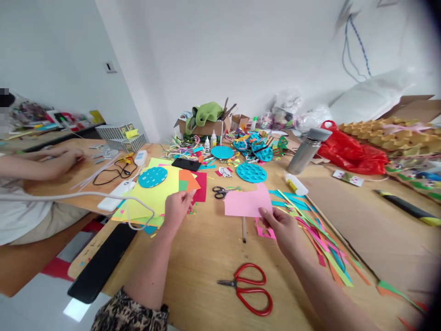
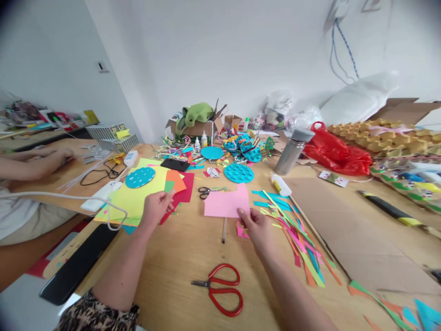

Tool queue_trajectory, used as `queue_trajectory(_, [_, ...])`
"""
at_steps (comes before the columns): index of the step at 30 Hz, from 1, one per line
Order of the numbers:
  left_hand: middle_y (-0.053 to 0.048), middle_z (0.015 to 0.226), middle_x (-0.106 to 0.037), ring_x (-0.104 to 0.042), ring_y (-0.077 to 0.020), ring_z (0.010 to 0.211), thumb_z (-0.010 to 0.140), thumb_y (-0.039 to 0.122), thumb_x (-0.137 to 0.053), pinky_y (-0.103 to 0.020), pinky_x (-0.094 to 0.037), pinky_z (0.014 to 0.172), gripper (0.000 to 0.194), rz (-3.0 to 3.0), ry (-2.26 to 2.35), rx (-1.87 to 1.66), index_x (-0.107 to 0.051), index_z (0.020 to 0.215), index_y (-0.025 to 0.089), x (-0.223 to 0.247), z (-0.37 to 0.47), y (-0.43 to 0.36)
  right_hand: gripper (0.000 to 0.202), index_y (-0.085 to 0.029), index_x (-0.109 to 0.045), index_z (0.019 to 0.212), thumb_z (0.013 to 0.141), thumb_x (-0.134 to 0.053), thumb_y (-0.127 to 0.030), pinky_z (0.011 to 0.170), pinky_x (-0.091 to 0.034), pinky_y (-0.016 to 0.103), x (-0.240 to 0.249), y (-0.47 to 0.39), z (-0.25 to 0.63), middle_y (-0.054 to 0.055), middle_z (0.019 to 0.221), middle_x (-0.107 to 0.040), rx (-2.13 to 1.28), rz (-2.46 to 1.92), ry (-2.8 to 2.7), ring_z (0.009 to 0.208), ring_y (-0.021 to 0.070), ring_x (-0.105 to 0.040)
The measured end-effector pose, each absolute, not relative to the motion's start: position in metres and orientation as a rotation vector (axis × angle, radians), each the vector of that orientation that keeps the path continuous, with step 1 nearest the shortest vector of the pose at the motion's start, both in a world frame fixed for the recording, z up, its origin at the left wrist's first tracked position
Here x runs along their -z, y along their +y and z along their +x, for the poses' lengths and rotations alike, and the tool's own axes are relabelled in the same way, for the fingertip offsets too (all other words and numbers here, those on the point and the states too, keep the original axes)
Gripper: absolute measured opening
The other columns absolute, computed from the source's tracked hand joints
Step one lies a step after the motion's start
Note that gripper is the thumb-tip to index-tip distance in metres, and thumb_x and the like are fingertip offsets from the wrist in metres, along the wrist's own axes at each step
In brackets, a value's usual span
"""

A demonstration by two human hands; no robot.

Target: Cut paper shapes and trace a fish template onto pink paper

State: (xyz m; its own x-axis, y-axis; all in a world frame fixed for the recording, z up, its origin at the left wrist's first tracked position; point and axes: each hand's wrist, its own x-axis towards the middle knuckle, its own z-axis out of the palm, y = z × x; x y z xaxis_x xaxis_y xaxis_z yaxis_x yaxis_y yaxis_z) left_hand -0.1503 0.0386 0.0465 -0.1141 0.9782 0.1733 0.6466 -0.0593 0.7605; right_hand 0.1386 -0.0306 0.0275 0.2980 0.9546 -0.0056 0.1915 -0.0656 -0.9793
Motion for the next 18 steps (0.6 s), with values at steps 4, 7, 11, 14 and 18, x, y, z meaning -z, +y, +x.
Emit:
queue_trajectory(4, [-0.013,0.095,-0.07,-0.065,-0.0279,0.092,0.082,0.055,-0.055,-0.035,-0.048,0.08,0.043,2.135,2.192,-0.608,-0.069,0.093,0.016,-0.05,-0.174,0.048,0.05,-0.015,-0.057,0.057,0.07,-0.065,-0.063,0.045,-0.031,0.022,-0.042,0.0,0.118,0.0,0.05,-0.053,-0.872,-1.484,-1.268,0.046,0.0104,-0.043])
queue_trajectory(7, [-0.017,0.109,-0.063,-0.061,-0.0318,0.099,0.078,0.054,-0.06,-0.038,-0.046,0.083,0.052,2.187,2.372,-0.266,-0.065,0.109,0.012,-0.042,-0.177,0.051,0.049,-0.015,-0.057,0.058,0.07,-0.065,-0.062,0.046,-0.032,0.022,-0.05,0.032,0.095,0.0,0.051,-0.055,-0.864,-1.414,-1.325,0.048,0.0106,-0.044])
queue_trajectory(11, [-0.016,0.115,-0.058,-0.057,-0.0318,0.102,0.078,0.042,-0.061,-0.037,-0.046,0.081,0.049,2.121,2.439,-0.167,-0.059,0.116,0.012,-0.032,-0.175,0.049,0.043,-0.016,-0.055,0.057,0.073,-0.065,-0.055,0.044,-0.033,0.021,-0.049,0.072,0.058,-0.001,0.051,-0.055,-0.918,-1.379,-1.354,0.046,0.0097,-0.045])
queue_trajectory(14, [-0.015,0.117,-0.056,-0.057,-0.0294,0.103,0.078,0.03,-0.059,-0.035,-0.044,0.084,0.046,2.07,2.434,-0.229,-0.056,0.12,0.013,-0.032,-0.177,0.048,0.035,-0.016,-0.057,0.061,0.078,-0.064,-0.046,0.042,-0.033,0.02,-0.042,0.094,0.035,-0.002,0.05,-0.055,-0.966,-1.408,-1.341,0.044,0.0093,-0.046])
queue_trajectory(18, [-0.016,0.115,-0.057,-0.057,-0.0289,0.104,0.08,0.043,-0.059,-0.035,-0.043,0.089,0.05,2.002,2.395,-0.326,-0.056,0.119,0.012,-0.035,-0.183,0.049,0.029,-0.015,-0.059,0.066,0.085,-0.061,-0.036,0.041,-0.036,0.019,-0.032,0.114,0.019,-0.003,0.052,-0.056,-1.0,-1.5,-1.3,0.043,0.0086,-0.047])
